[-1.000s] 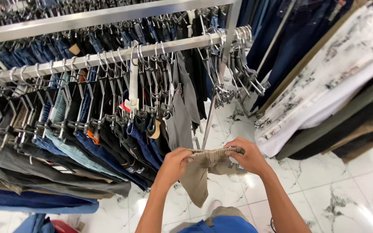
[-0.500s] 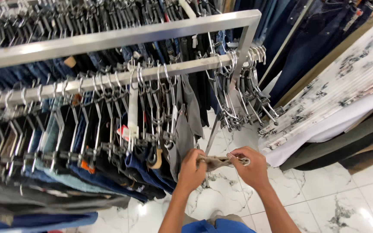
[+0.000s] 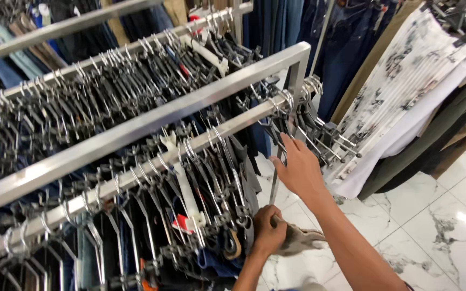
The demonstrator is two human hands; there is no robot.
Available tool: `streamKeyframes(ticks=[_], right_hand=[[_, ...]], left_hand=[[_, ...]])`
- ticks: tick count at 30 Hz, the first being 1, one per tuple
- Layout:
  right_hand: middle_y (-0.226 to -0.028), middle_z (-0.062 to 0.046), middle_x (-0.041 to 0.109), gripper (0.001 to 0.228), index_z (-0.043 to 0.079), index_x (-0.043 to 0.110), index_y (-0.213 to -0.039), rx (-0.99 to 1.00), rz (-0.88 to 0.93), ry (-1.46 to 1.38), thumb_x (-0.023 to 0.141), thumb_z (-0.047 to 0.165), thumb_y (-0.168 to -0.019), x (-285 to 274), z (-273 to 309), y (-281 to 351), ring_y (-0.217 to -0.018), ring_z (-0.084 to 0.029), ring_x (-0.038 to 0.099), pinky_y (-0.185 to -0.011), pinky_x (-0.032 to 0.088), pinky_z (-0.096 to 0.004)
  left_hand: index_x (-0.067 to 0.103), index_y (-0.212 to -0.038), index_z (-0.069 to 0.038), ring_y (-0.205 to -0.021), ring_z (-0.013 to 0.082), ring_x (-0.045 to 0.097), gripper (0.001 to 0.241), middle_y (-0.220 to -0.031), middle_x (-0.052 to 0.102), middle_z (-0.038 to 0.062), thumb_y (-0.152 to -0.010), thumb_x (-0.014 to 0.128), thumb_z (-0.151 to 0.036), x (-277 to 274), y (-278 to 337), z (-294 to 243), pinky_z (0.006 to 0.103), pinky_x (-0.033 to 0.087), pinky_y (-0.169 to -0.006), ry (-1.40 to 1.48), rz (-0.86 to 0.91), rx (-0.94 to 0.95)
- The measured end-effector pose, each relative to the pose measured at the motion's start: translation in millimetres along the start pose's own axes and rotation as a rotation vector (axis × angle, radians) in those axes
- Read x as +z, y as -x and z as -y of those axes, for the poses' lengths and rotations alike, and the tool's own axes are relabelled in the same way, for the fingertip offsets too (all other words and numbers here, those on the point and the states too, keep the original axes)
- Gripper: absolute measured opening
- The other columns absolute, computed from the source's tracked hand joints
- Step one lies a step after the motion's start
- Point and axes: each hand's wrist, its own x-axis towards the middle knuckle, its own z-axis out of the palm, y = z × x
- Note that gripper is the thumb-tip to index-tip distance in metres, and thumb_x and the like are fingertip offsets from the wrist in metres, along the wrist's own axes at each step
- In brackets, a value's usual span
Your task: The person picks up pants and shorts from a red basket and secures them onto clothes hangers using clips before hanging the hangers onto a metal clothing rack.
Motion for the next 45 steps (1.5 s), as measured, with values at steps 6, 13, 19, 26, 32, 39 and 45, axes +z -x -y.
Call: streamKeyframes(ticks=[6,13,19,26,32,39,45], right_hand=[[-0.083,-0.014,0.072,0.068,0.009,0.031,-0.156,0.059,0.408,0.445,0.064,0.022,-0.098,-13.2,32.0,-36.5,-0.071,-0.038,0.068,-0.058,0.053,-0.05],[-0.043,0.004,0.045,0.064,0.023,0.05,-0.145,-0.087,0.105,0.411,0.051,-0.001,-0.087,-9.2,40.3,-22.8,-0.036,-0.015,0.033,-0.039,0.027,-0.033],[-0.061,-0.007,0.056,0.078,0.028,0.029,-0.16,0.105,0.371,0.29,0.043,-0.006,-0.091,-41.2,66.2,-22.1,-0.051,-0.027,0.049,-0.043,0.033,-0.041],[-0.091,-0.013,0.071,0.072,0.005,0.031,-0.159,-0.085,0.515,0.09,0.047,0.005,-0.089,-31.8,32.1,-21.4,-0.086,-0.036,0.065,-0.068,0.051,-0.05],[-0.145,-0.018,0.057,0.09,0.0,0.026,-0.159,-0.3,0.561,-0.026,0.064,0.006,-0.078,-32.2,2.0,-15.1,-0.1,-0.032,0.056,-0.093,0.046,-0.048],[-0.128,-0.026,0.068,0.066,-0.003,0.06,-0.141,-0.346,0.479,-0.305,0.07,0.001,-0.076,-69.1,4.3,0.6,-0.12,-0.044,0.065,-0.101,0.054,-0.056],[-0.127,-0.022,0.069,0.074,0.005,0.056,-0.144,-0.331,0.405,-0.323,0.056,-0.006,-0.071,-77.2,-5.2,6.8,-0.123,-0.043,0.063,-0.101,0.053,-0.055]], left_hand=[[0.053,-0.067,-0.013,-0.065,0.0245,0.055,0.002,-0.069,0.057,0.003,-0.066,0.053,-0.011,-11.1,-6.6,0.3,0.042,0.041,-0.061,0.069,0.056,0.018],[0.052,-0.069,-0.016,-0.07,0.0203,0.054,0.005,-0.074,0.058,-0.001,-0.068,0.057,-0.017,-23.5,-8.8,-20.2,0.0398,0.039,-0.064,-0.001,0.152,-0.124],[0.051,-0.068,-0.015,-0.069,0.0196,0.05,0.006,-0.071,0.055,0.0,-0.068,0.057,-0.015,-26.2,-13.8,-39.2,0.0385,0.038,-0.064,0.021,0.129,-0.268],[0.052,-0.071,-0.014,-0.065,0.0186,0.043,0.008,-0.069,0.049,0.001,-0.069,0.06,-0.015,-13.2,-8.4,-27.8,0.0395,0.034,-0.061,0.106,0.038,-0.323],[0.054,-0.083,-0.014,-0.056,0.0162,0.037,0.025,-0.061,0.042,0.0,-0.094,0.061,-0.035,-24.1,-26.9,-68.0,0.039,0.026,-0.055,0.291,-0.066,-0.441],[0.074,-0.116,-0.003,-0.058,0.0161,0.053,0.04,-0.056,0.05,0.005,-0.103,0.049,-0.031,-14.0,-81.8,-84.4,0.0293,0.041,-0.059,0.597,-0.172,-0.378],[0.077,-0.092,-0.008,-0.049,0.0118,0.045,0.018,-0.047,0.047,0.005,-0.094,0.073,-0.026,-6.3,-119.0,-82.7,0.025,0.031,-0.052,0.694,-0.213,-0.414]])
